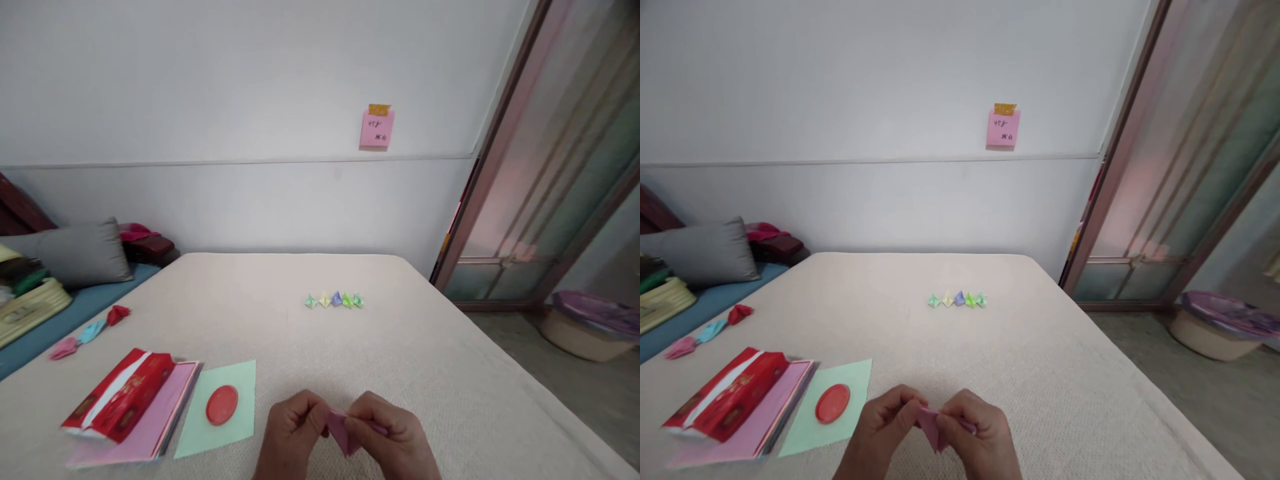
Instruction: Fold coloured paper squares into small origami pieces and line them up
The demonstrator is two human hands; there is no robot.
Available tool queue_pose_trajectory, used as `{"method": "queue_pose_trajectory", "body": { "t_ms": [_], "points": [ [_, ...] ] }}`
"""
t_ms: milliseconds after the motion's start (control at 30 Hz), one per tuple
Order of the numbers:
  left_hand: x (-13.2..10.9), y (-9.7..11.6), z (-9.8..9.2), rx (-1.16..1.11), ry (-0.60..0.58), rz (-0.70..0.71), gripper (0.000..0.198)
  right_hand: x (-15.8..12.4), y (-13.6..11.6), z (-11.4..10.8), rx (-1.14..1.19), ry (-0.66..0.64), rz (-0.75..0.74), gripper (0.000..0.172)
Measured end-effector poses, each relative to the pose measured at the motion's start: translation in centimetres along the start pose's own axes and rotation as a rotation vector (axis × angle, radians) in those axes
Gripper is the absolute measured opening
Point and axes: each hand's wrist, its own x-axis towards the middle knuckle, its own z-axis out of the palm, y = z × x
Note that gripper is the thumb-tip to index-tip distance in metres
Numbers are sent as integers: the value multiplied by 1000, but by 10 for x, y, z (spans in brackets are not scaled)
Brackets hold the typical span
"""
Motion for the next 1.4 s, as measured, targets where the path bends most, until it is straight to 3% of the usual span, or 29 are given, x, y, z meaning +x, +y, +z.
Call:
{"method": "queue_pose_trajectory", "body": {
  "t_ms": [133,367,433,600,767,967,1067,1233,1400],
  "points": [
    [0,-4,0,68,34,37,35,-1,-2,2,29,-10,26,25],
    [5,-23,6,-194,-45,21,19,1,6,6,211,-61,109,25],
    [6,-26,5,-179,-9,17,21,2,8,6,245,-70,127,22],
    [6,-21,-3,-144,98,-6,19,2,8,4,83,2,67,18],
    [7,-15,-9,-146,69,-45,19,5,10,-1,38,-25,88,19],
    [5,-9,-12,-19,-20,-78,15,5,7,-3,-42,-97,45,1],
    [4,-5,-8,59,-61,-96,17,3,10,3,-111,-146,62,16],
    [4,2,4,60,-26,-76,22,3,15,6,-195,-62,30,20],
    [5,-8,12,62,-167,-149,24,5,7,1,-62,22,73,23]
  ]
}}
